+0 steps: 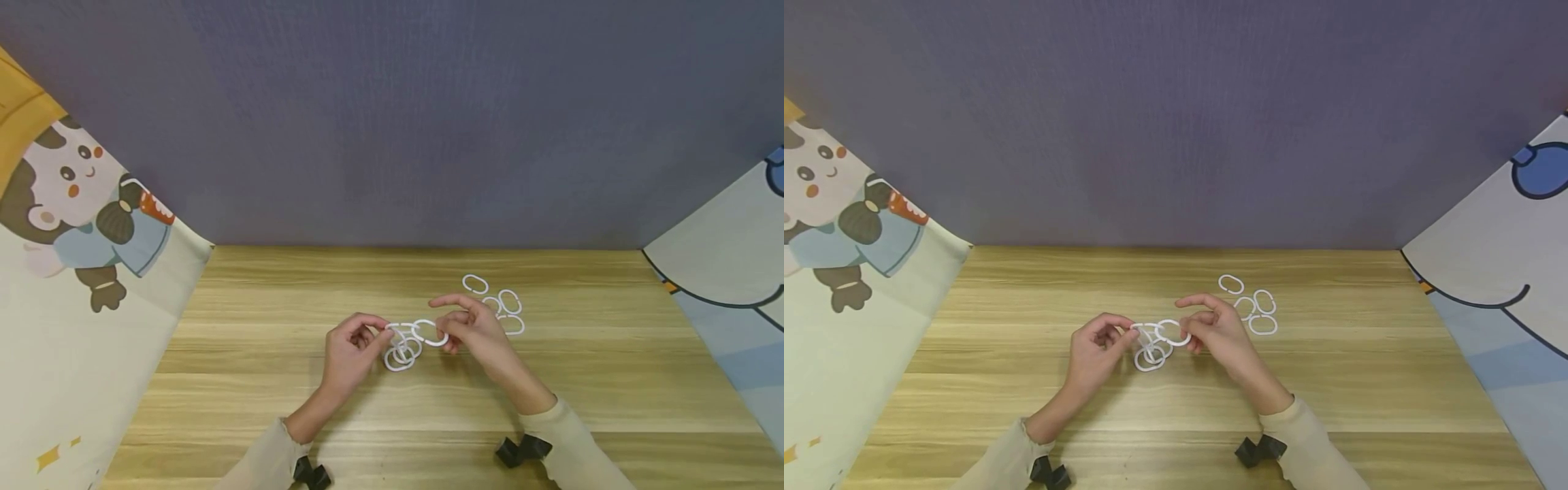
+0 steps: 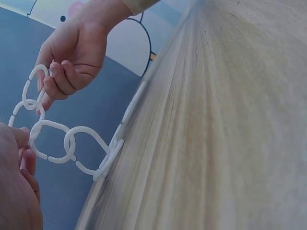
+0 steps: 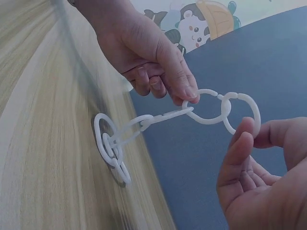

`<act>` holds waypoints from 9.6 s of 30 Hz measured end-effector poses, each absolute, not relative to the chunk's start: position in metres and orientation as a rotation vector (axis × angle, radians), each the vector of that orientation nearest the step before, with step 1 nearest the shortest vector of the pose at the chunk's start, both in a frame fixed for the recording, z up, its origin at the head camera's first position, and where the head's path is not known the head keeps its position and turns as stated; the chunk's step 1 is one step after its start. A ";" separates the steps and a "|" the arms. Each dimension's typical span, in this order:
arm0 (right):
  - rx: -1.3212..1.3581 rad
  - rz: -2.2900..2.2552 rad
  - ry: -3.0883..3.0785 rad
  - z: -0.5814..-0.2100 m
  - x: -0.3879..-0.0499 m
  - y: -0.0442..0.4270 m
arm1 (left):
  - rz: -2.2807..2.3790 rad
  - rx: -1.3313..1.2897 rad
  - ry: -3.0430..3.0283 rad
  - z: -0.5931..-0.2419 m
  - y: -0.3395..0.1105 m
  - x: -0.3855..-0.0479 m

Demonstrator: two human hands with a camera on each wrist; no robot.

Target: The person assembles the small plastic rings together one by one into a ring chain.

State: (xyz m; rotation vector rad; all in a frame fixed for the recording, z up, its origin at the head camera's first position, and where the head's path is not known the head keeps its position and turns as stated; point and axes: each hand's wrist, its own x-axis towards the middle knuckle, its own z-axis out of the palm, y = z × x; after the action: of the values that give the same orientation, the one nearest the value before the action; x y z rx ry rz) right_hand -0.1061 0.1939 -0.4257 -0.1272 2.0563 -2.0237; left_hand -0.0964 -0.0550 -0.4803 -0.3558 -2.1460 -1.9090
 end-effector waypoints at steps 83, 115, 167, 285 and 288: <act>-0.332 -1.516 2.369 -0.397 -0.189 0.314 | -1.847 -0.415 -2.084 -0.471 -0.024 -0.118; -0.038 -0.852 2.736 -0.438 -0.170 0.364 | -1.878 -0.519 -2.069 -0.468 -0.043 -0.099; -0.307 -1.714 2.418 -0.366 -0.118 0.259 | -1.886 -0.471 -2.110 -0.460 -0.041 -0.093; -0.286 -1.883 2.385 -0.399 -0.081 0.195 | -1.970 -0.504 -2.207 -0.456 -0.048 -0.078; -0.283 -1.834 2.377 -0.400 -0.081 0.194 | -1.980 -0.492 -2.203 -0.456 -0.047 -0.078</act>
State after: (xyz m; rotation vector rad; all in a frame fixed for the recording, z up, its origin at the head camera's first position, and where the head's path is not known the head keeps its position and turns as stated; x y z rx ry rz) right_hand -0.0806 0.1939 -0.4002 -0.2829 2.3774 -1.8345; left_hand -0.0782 -0.0475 -0.4562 -0.4923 -2.2025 -1.9799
